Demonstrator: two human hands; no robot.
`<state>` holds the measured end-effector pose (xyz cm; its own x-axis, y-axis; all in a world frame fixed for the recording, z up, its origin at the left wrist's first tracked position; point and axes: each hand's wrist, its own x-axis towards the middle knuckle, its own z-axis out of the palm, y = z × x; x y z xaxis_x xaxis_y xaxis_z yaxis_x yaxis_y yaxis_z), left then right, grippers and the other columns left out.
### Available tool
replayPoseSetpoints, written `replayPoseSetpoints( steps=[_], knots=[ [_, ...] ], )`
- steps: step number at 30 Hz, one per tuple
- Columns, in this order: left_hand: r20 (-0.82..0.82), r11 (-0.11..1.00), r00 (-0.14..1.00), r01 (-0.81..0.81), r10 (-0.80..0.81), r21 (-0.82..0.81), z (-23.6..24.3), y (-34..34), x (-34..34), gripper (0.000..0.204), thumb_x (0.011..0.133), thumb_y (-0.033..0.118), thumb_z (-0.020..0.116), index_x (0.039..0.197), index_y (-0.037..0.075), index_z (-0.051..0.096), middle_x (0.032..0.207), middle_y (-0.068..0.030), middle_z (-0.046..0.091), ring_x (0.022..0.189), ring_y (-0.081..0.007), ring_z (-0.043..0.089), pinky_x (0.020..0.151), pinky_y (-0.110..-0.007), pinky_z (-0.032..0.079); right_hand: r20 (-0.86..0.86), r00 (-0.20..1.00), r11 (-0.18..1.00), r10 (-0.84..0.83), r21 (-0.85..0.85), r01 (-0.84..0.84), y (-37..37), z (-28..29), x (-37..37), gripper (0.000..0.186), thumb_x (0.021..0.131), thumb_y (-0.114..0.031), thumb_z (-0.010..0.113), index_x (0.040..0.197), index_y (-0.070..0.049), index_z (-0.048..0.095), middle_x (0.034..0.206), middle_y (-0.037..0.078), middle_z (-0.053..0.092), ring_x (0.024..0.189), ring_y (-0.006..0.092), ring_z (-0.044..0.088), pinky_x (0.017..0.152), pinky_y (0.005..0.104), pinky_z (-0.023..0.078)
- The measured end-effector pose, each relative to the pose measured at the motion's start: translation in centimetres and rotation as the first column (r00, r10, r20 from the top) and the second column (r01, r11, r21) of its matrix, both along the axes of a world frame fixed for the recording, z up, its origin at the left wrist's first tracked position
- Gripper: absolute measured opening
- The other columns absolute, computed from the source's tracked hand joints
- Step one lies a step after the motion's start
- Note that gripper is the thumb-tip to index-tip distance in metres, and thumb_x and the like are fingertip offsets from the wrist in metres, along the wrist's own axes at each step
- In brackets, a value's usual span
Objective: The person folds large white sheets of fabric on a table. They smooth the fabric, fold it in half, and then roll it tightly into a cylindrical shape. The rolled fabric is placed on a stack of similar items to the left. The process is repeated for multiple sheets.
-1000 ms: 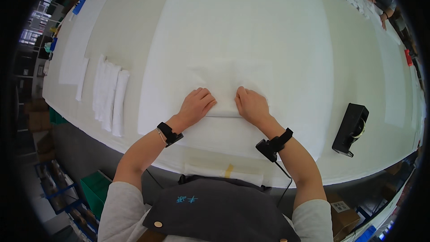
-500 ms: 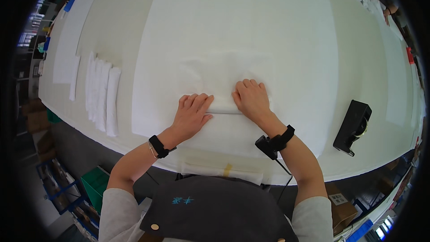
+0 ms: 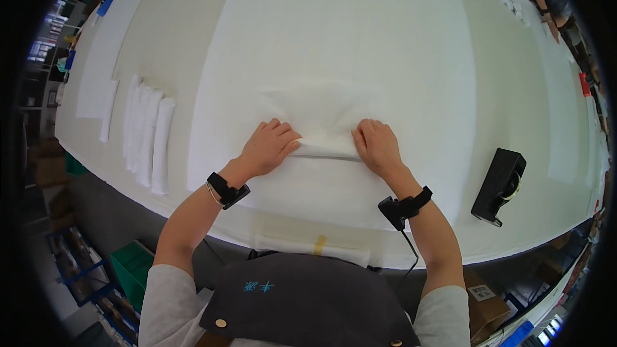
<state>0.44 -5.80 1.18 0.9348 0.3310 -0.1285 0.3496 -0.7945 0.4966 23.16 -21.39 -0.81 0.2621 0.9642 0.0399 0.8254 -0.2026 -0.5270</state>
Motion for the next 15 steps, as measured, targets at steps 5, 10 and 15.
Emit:
replayPoseSetpoints(
  steps=[5,10,15],
  knots=[
    [0.165,0.983,0.971,-0.18,0.17,0.045,-1.7,1.2,0.9,0.016,0.094,0.021,0.052,0.087,0.009,0.06,0.089,-0.0035,0.055,0.085,-0.0226,0.048,0.078,-0.038,0.036,0.097,0.993,0.994,-0.066,0.095,0.057,0.8,-0.9,0.6,0.021,0.088,-0.019,0.057,0.073,-0.006,0.051,0.069,0.008,0.053,0.069,0.0247,0.052,0.065,0.0387,0.037],
    [0.246,0.935,0.918,-0.343,0.313,0.09,-3.0,2.7,2.5,0.02,0.089,0.023,0.058,0.075,0.009,0.059,0.077,-0.0035,0.055,0.079,-0.023,0.048,0.073,-0.037,0.034,0.204,0.963,0.983,-0.175,0.085,0.161,2.9,-1.8,2.3,0.019,0.086,-0.019,0.057,0.072,-0.007,0.052,0.071,0.007,0.056,0.07,0.0241,0.053,0.065,0.039,0.036],
    [0.146,0.906,0.903,-0.418,0.405,0.071,-2.4,4.4,4.5,0.026,0.087,0.027,0.061,0.069,0.008,0.06,0.073,-0.0029,0.055,0.083,-0.0226,0.049,0.077,-0.036,0.034,0.286,0.922,0.963,-0.26,0.142,0.227,5.2,-1.9,3.6,0.015,0.085,-0.018,0.058,0.075,-0.007,0.053,0.073,0.006,0.056,0.074,0.0243,0.053,0.068,0.0385,0.037]
  ],
)
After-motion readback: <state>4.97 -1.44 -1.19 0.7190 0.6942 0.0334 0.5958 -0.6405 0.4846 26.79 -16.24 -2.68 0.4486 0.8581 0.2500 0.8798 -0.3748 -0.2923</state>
